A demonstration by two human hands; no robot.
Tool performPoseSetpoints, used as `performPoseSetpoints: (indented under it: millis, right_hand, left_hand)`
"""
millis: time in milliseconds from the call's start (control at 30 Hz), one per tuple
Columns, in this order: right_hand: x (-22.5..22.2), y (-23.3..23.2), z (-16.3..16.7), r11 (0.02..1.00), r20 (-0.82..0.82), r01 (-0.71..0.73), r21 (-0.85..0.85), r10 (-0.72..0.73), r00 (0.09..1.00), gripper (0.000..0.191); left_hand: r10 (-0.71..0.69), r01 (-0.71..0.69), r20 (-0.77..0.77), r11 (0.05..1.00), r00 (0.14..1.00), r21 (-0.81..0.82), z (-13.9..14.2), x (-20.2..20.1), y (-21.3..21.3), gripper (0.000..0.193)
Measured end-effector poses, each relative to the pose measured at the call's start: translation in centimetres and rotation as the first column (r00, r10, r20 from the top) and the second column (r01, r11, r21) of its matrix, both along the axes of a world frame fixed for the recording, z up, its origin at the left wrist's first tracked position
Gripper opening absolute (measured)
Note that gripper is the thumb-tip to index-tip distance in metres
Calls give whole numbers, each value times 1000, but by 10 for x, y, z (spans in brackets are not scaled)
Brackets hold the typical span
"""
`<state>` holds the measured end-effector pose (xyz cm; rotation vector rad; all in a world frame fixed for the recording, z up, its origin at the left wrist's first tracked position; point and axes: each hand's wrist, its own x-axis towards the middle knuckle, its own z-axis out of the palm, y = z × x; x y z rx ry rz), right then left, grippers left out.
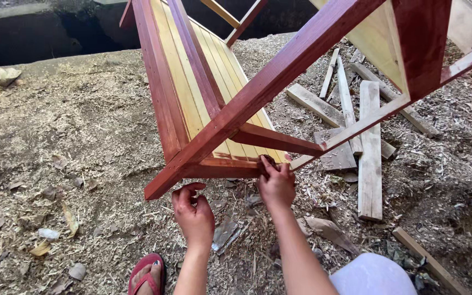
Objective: The person applies a reddish wood stain to a wooden chair frame using a cloth, wiping the stain across the slats, rails and legs. They rotate and reposition the chair to reach different sides, working the stain into the wood surfaces.
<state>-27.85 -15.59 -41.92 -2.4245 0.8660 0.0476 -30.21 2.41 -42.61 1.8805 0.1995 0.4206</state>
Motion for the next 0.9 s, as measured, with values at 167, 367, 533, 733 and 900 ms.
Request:
performPoseSetpoints:
  millis: [167, 367, 533, 733, 900]
  right_hand:
    - [-11, 49, -16, 992, 485, -107, -60, 123, 866, 61]
    - [-20, 14, -42, 939, 555, -16, -343, 217, 803, 67]
    - [-7, -28, -48, 997, 15, 80, -2, -80, 997, 45]
    - [-22, 23, -46, 979, 676, -73, -190, 185, 714, 61]
    - [-19, -20, -42, 979, 186, 140, 150, -167, 968, 54]
  left_hand:
    - [-131, 117, 100, 983, 986, 139, -3, 0, -18, 23]
    - [-89, 89, 8, 995, 996, 41, -9, 2, -22, 22]
    - [-123, 130, -68, 986, 990, 107, -8, -4, -24, 22]
    - [-181, 162, 115, 974, 977, 156, -9, 2, -39, 20]
    - [-232, 231, -110, 973, 966, -22, -25, -4, -59, 23]
